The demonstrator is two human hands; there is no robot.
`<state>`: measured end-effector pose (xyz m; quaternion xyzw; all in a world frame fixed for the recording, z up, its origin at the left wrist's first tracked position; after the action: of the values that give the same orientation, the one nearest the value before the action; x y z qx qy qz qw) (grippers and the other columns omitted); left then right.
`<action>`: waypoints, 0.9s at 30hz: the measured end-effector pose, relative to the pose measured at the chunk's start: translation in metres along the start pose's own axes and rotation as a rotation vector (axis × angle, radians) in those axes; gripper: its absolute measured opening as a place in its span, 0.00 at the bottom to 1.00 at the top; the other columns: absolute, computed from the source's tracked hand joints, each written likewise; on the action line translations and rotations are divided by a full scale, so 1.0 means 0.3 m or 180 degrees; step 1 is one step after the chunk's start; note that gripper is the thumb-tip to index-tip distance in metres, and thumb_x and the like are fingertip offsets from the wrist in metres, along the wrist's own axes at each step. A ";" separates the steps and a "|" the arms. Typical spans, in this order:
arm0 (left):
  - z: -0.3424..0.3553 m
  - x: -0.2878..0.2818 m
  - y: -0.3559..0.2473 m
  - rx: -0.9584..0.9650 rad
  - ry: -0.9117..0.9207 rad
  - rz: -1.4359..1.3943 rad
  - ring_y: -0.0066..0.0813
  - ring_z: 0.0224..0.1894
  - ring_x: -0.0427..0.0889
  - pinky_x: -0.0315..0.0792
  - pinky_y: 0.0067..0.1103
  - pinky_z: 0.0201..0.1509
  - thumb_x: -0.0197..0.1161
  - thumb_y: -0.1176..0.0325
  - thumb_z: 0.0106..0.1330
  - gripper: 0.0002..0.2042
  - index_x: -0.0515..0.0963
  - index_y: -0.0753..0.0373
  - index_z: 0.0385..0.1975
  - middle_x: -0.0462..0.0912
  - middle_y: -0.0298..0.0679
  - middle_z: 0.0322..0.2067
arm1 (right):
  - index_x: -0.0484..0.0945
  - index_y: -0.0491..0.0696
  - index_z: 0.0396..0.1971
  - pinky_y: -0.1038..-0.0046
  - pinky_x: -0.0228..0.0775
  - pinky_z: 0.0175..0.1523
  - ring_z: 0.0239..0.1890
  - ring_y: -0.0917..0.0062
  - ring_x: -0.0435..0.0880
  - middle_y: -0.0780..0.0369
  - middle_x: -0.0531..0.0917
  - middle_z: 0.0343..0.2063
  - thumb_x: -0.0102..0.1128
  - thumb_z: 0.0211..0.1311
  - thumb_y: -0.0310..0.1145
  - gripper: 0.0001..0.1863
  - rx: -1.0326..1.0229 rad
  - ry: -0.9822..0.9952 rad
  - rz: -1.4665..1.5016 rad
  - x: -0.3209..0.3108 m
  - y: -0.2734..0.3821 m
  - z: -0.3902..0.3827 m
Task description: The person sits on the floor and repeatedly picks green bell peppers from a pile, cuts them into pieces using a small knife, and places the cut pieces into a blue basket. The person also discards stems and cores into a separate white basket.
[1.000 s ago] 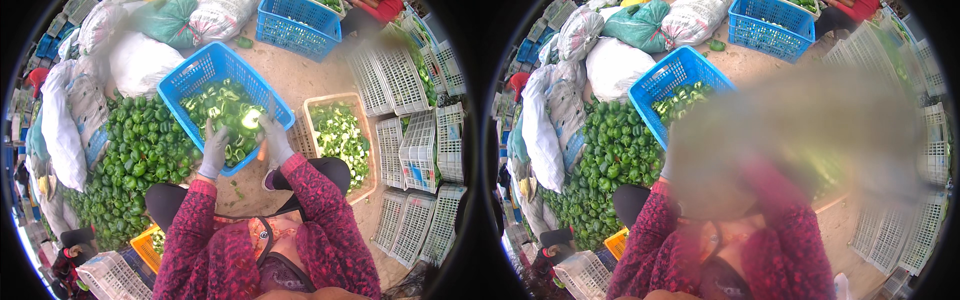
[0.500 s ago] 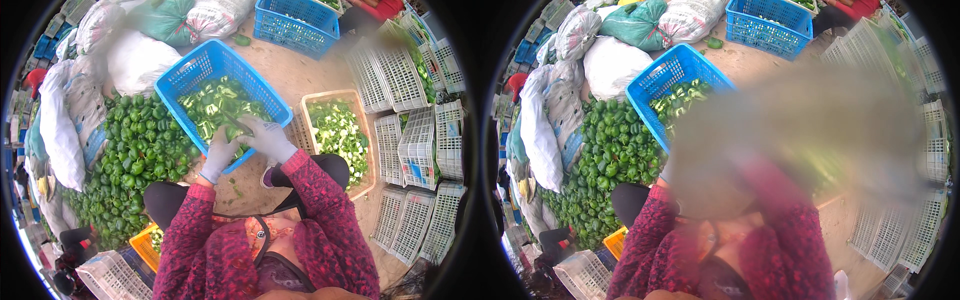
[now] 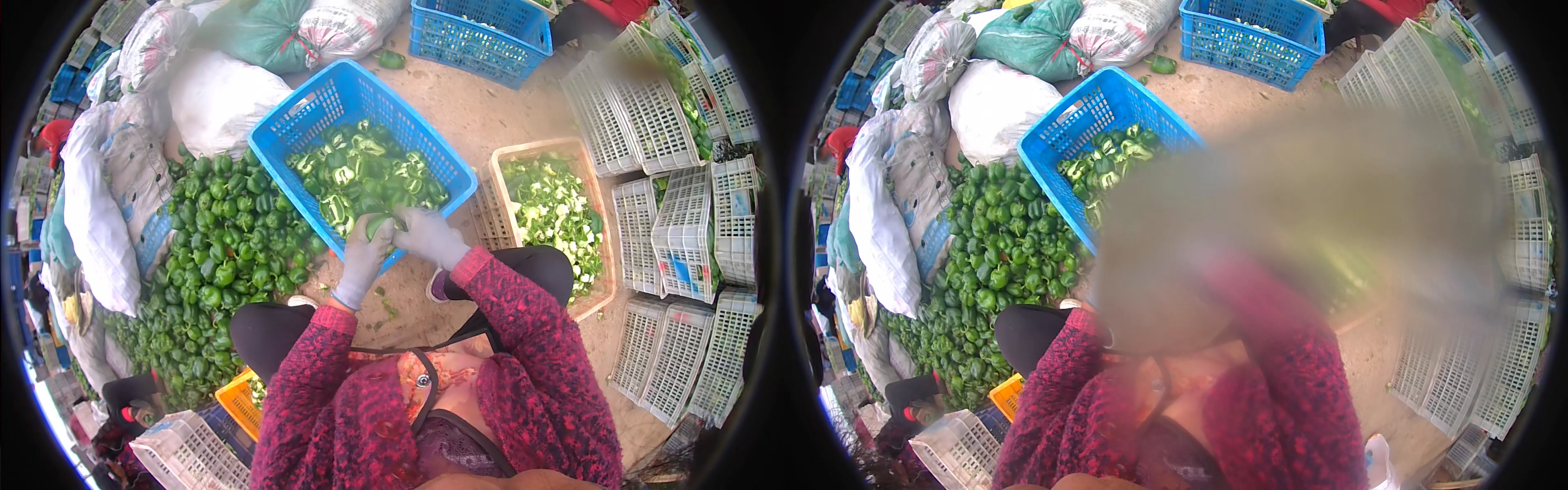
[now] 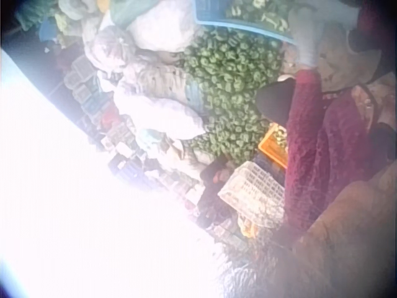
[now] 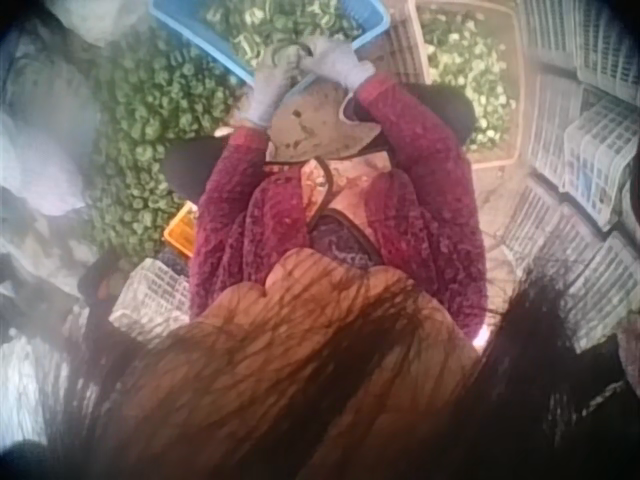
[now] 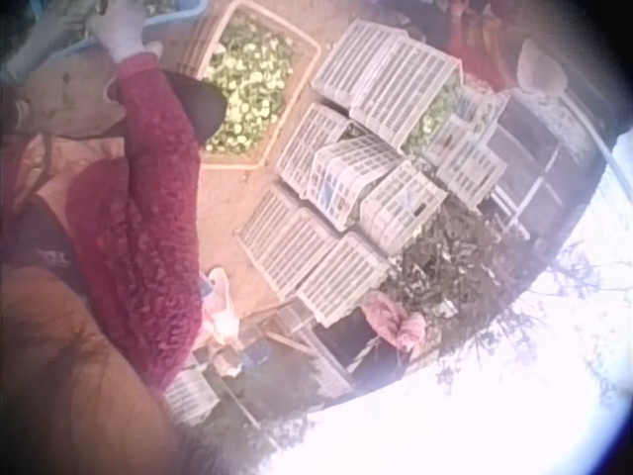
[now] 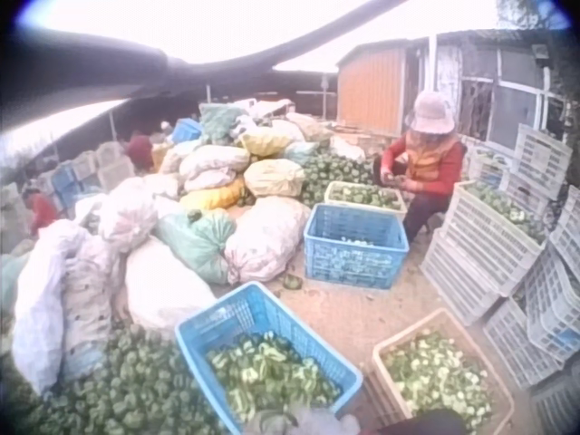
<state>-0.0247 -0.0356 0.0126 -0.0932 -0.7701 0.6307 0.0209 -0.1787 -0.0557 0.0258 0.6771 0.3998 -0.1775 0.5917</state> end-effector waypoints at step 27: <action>-0.137 -0.723 0.836 -0.1575 -0.2754 0.1713 0.49 0.41 0.82 0.76 0.39 0.41 0.56 0.57 0.71 0.17 0.75 0.65 0.49 0.82 0.51 0.45 | 0.78 0.40 0.59 0.84 0.56 0.19 0.14 0.90 0.62 0.56 0.87 0.47 0.59 0.74 0.46 0.26 0.2218 -0.2789 0.1099 -0.818 -0.680 -0.839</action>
<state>0.2237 0.0143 -0.2050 -0.0215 -0.7825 0.3953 -0.4806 -0.5421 0.0963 0.1260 0.7506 -0.0802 -0.4629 0.4646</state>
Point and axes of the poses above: each hand's wrist, its own z-axis towards the middle knuckle, its own x-axis out of the palm, y = z × x, the point moved 5 cm from there along z, towards the middle knuckle
